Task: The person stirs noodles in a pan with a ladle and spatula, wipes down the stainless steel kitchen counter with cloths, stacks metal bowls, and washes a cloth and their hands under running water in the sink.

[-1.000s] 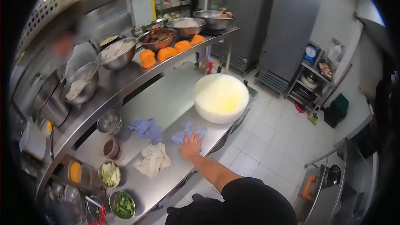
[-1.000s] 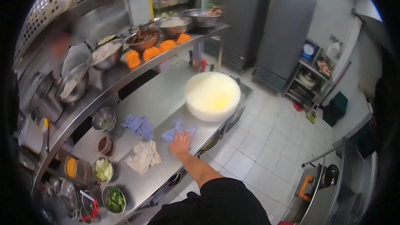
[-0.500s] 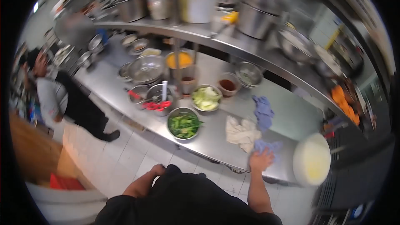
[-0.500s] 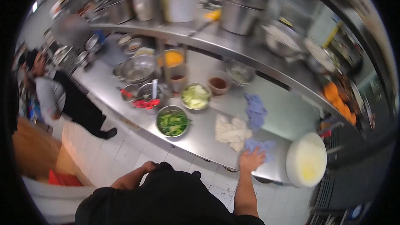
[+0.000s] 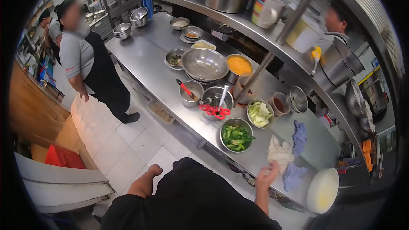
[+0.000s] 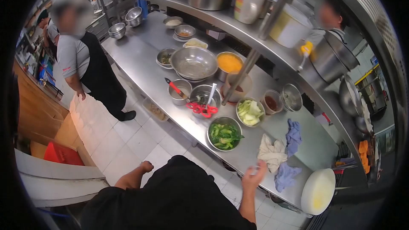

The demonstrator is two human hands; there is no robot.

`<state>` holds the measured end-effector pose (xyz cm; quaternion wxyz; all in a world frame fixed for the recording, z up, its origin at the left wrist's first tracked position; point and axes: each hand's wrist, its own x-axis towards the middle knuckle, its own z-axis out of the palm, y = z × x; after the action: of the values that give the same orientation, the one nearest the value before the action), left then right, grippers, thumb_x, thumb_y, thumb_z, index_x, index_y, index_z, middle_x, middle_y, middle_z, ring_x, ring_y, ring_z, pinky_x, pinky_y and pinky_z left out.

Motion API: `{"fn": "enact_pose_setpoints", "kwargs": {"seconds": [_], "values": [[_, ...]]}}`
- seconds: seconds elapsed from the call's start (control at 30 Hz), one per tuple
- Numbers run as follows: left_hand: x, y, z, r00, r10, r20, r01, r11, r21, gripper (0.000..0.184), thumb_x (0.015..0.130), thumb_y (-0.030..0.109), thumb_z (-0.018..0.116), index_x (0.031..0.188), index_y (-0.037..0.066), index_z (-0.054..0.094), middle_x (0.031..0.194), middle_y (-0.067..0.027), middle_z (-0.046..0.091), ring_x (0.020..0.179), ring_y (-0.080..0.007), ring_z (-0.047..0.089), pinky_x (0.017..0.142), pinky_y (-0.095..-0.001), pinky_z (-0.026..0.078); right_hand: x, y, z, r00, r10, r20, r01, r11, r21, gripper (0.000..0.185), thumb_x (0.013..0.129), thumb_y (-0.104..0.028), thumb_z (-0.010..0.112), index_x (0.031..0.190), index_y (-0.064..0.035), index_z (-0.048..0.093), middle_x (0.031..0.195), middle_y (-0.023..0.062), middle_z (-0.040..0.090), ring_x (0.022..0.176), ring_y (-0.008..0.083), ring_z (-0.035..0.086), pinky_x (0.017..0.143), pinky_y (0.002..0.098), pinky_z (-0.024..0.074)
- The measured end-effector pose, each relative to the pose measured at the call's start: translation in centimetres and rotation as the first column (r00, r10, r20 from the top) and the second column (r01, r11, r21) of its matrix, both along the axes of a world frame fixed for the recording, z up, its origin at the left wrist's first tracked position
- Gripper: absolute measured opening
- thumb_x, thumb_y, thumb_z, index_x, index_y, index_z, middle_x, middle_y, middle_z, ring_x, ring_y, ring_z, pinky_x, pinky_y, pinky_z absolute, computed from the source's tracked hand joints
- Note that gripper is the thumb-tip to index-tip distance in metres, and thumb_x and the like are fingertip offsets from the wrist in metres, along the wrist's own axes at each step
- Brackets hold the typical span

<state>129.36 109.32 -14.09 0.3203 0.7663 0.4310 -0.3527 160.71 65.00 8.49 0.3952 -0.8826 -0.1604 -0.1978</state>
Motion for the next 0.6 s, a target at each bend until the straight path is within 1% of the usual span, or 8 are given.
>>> {"fn": "enact_pose_setpoints", "kwargs": {"seconds": [0.1,0.17,0.27,0.37,0.43,0.5,0.57,0.6], "values": [[-3.8,3.2,-1.7,0.999,0.033,-0.032,-0.033,0.999,0.011,0.044,0.082,0.031,0.055,0.110,0.002,0.072,0.125,-0.0223,0.064,0.118,-0.0371,0.061,0.102,-0.0425,0.048,-4.8,11.3,3.6,0.882,0.397,-0.255,-0.398,0.916,0.048,0.035,0.082,-0.004,0.065,0.117,-0.0029,0.062,0.106,0.0143,0.064,0.087,0.0246,0.065,0.072,0.0382,0.0544],[-5.5,5.0,-1.9,0.998,0.062,0.004,-0.063,0.998,0.002,0.044,0.081,0.031,0.055,0.110,0.003,0.072,0.124,-0.0218,0.065,0.118,-0.0369,0.061,0.102,-0.0427,0.049,-6.2,16.5,4.5,0.808,0.551,-0.207,-0.561,0.828,0.013,0.027,0.082,-0.003,0.065,0.109,-0.0058,0.067,0.096,0.0116,0.066,0.076,0.0255,0.066,0.065,0.0346,0.0541],[-6.7,7.0,-2.5,0.988,0.137,0.075,-0.137,0.991,-0.007,0.043,0.080,0.030,0.057,0.110,0.003,0.073,0.123,-0.0215,0.066,0.118,-0.0368,0.061,0.101,-0.0426,0.049,-6.5,20.7,3.7,0.654,0.725,-0.218,-0.745,0.667,-0.018,0.020,0.085,-0.006,0.064,0.104,-0.0066,0.069,0.091,0.0103,0.068,0.077,0.0286,0.066,0.067,0.0354,0.0543],[-8.0,8.1,-5.2,0.930,0.337,0.150,-0.326,0.941,-0.090,0.042,0.079,0.028,0.058,0.109,0.004,0.073,0.122,-0.0214,0.066,0.117,-0.0365,0.062,0.101,-0.0424,0.049,-6.4,23.2,3.5,0.584,0.749,-0.313,-0.808,0.574,-0.134,0.013,0.088,-0.010,0.062,0.098,-0.0064,0.070,0.088,0.0104,0.068,0.077,0.0309,0.067,0.069,0.0392,0.0546],[-8.4,8.5,-6.2,0.896,0.346,0.280,-0.344,0.937,-0.059,0.022,0.082,0.016,0.061,0.092,0.001,0.073,0.068,-0.0071,0.064,0.051,-0.0154,0.054,0.045,-0.0333,0.043,-6.1,24.5,3.1,0.554,0.754,-0.352,-0.830,0.530,-0.172,0.014,0.089,-0.013,0.062,0.100,-0.0079,0.070,0.091,0.0111,0.069,0.081,0.0318,0.067,0.072,0.0405,0.0543],[-8.8,8.4,-6.7,0.889,0.351,0.295,-0.344,0.936,-0.079,0.020,0.082,0.016,0.061,0.090,0.002,0.072,0.067,-0.0070,0.063,0.051,-0.0157,0.054,0.045,-0.0338,0.043,-5.8,26.0,2.5,0.523,0.757,-0.391,-0.852,0.482,-0.205,0.016,0.090,-0.015,0.062,0.102,-0.0094,0.070,0.095,0.0118,0.069,0.084,0.0327,0.067,0.075,0.0417,0.0539],[-9.1,7.9,-6.5,0.880,0.359,0.312,-0.346,0.933,-0.097,0.019,0.082,0.016,0.061,0.087,0.002,0.072,0.066,-0.0068,0.062,0.050,-0.0160,0.053,0.045,-0.0342,0.042,-5.1,27.6,1.0,0.566,0.778,-0.271,-0.820,0.498,-0.282,0.020,0.087,-0.015,0.064,0.106,-0.0109,0.068,0.100,0.0101,0.068,0.089,0.0320,0.067,0.074,0.0407,0.0540],[-9.2,7.4,-6.2,0.880,0.418,0.224,-0.397,0.908,-0.135,0.026,0.081,0.020,0.061,0.096,0.002,0.073,0.091,-0.0136,0.066,0.081,-0.0258,0.059,0.071,-0.0378,0.046,-4.4,28.4,0.2,0.545,0.746,-0.382,-0.837,0.459,-0.297,0.040,0.082,-0.015,0.066,0.121,-0.0103,0.062,0.117,0.0132,0.062,0.106,0.0338,0.061,0.085,0.0433,0.0516]]}}
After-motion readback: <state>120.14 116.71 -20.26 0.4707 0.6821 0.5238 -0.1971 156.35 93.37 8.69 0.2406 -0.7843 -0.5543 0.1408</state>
